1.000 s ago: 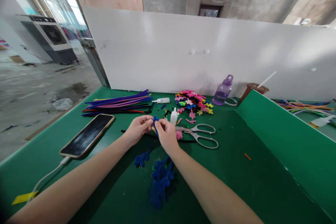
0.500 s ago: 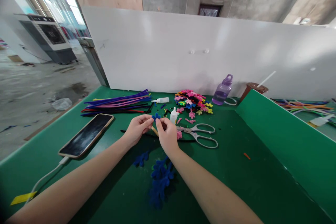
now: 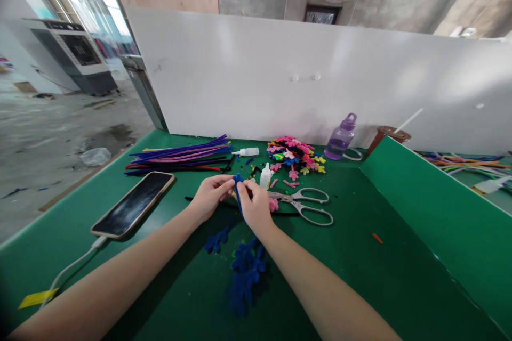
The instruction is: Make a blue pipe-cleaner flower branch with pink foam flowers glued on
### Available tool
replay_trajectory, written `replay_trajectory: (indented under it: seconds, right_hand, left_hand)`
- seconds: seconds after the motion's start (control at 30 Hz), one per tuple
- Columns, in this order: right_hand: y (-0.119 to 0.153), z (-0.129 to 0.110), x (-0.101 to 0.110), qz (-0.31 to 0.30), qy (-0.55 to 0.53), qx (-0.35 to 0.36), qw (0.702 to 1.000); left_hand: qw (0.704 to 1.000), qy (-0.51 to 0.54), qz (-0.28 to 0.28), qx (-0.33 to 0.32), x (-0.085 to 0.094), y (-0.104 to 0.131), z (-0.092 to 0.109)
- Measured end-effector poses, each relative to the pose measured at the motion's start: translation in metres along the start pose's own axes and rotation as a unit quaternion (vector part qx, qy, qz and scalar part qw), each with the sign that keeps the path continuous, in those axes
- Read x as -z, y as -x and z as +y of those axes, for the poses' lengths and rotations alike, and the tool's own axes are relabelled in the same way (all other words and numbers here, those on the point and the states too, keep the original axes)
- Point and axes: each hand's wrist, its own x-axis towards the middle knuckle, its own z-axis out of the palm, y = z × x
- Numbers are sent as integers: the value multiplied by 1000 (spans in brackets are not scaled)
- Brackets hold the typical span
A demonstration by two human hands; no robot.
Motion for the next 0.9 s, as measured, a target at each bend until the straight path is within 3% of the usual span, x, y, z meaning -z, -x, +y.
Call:
replay_trajectory:
  seconds: [0.2,0.73,0.9]
  right_hand:
    - [-2,1,0,-6,-6,-26,1000]
    - [-3,-4,2,-49,-11,-16,999]
    - [0,0,1,5,40,10,999]
  left_hand:
    - [1000,-4,4,-14,-1,0,0]
    - [998,42,-34,16,1,-1,2]
    - [999,35,-25,5,1,-2,2]
